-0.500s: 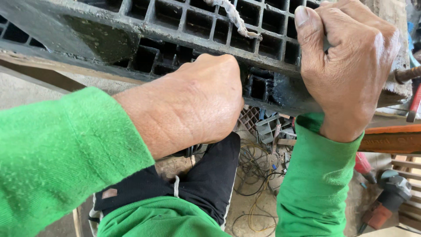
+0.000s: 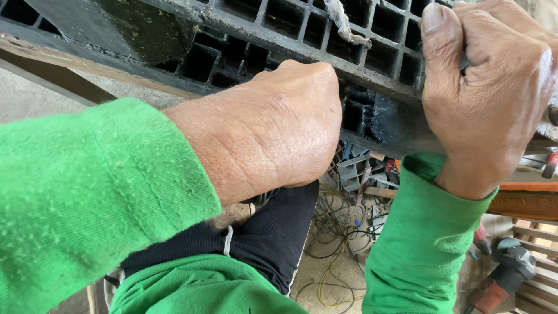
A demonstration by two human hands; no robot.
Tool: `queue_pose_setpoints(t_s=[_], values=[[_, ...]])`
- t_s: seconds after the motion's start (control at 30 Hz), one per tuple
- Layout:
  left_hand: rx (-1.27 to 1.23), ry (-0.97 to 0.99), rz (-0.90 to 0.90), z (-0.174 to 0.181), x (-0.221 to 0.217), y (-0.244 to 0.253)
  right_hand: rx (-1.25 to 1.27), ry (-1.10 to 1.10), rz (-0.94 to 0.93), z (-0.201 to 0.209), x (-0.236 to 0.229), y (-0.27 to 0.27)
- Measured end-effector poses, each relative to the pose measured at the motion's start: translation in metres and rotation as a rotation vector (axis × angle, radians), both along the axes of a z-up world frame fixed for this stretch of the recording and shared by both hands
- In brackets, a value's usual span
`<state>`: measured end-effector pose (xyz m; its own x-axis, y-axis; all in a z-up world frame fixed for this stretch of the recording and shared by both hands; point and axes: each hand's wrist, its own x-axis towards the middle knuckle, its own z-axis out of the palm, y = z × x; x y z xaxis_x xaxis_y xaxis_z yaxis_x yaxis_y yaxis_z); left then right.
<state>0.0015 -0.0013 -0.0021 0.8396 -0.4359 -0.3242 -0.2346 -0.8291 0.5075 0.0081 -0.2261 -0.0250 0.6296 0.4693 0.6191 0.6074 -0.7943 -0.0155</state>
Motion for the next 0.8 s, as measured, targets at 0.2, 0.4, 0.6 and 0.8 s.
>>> queue_pose_setpoints(t_s=[0.2, 0.4, 0.6, 0.8], values=[[-0.005, -0.008, -0.011, -0.0015, -0.0012, 0.0021, -0.013, -0.030, 0.051, 0.0003, 0.0013, 0.0019], [-0.007, -0.009, -0.018, -0.0031, -0.0017, 0.0031, -0.001, -0.013, 0.023, -0.0007, 0.0007, 0.0028], [-0.006, -0.011, -0.016, -0.0025, -0.0012, 0.0041, 0.011, -0.003, 0.022, -0.0007, 0.0015, 0.0044], [-0.001, -0.014, -0.023, -0.0008, -0.0014, 0.0028, -0.009, -0.021, 0.030, -0.0008, 0.0015, 0.0027]])
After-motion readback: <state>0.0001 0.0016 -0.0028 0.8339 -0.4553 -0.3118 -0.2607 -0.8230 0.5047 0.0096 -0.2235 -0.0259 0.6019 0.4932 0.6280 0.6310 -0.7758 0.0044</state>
